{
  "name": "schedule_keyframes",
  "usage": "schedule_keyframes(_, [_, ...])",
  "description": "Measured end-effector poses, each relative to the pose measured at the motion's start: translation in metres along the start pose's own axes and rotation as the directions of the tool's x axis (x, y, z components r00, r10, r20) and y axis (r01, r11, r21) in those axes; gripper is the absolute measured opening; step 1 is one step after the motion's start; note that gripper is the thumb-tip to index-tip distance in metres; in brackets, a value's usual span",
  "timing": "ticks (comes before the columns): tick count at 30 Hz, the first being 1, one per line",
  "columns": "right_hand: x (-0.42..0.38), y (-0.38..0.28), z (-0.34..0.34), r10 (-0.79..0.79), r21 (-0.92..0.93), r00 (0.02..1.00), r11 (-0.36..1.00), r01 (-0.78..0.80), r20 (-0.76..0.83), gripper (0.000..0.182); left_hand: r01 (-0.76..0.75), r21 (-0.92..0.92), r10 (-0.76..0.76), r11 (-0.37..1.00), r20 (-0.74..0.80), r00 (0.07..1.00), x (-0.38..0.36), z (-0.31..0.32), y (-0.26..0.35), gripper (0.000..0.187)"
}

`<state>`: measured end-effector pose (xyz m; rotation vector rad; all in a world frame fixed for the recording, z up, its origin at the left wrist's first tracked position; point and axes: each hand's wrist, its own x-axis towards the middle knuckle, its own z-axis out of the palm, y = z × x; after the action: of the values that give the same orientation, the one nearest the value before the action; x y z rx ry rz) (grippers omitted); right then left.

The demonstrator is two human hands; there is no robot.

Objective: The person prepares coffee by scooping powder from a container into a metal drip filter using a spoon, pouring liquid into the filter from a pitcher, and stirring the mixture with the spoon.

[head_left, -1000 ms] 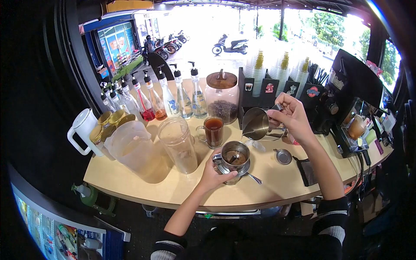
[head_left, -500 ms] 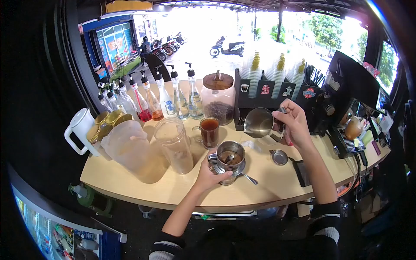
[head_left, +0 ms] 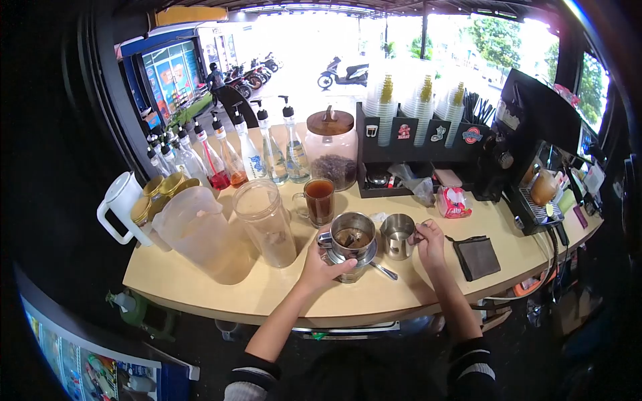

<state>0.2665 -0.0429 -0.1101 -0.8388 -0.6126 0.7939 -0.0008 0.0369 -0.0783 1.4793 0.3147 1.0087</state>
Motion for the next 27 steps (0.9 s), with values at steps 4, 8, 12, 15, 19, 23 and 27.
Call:
schedule_keyframes(4, [-0.002,0.012,-0.003,-0.079,0.015,0.997,0.997,0.079,0.012,0.015,0.013,0.013,-0.013,1.0,-0.011,1.0,-0.001,0.0,-0.003,0.081])
schedule_keyframes(8, [0.006,0.016,-0.018,-0.162,-0.349,0.987,0.924,0.154,0.008,0.01,-0.017,0.025,0.017,1.0,-0.013,1.0,-0.002,-0.001,-0.006,0.08])
schedule_keyframes(12, [-0.02,-0.011,0.004,-0.488,-0.771,0.862,0.494,0.401,0.136,0.014,0.009,-0.001,-0.009,1.0,-0.016,1.0,-0.002,0.0,-0.002,0.08])
schedule_keyframes(15, [-0.054,-0.017,0.039,-0.317,-0.746,0.782,0.255,0.615,0.536,0.008,-0.022,0.015,0.022,1.0,-0.007,1.0,0.0,-0.001,-0.003,0.079])
schedule_keyframes(19, [-0.071,0.019,0.045,-0.034,-0.815,0.815,0.005,0.579,0.579,0.018,-0.046,0.018,0.046,0.999,0.005,0.999,0.001,-0.001,-0.004,0.079])
schedule_keyframes(23, [-0.073,0.045,0.037,-0.002,-0.826,0.841,-0.187,0.531,0.541,0.015,-0.051,0.012,0.051,0.999,0.007,0.999,0.001,-0.001,-0.005,0.078])
schedule_keyframes(27, [-0.087,0.014,0.055,0.164,-0.944,0.957,-0.193,0.268,0.238,0.008,-0.039,0.011,0.039,0.999,0.009,0.999,0.001,0.0,-0.004,0.078])
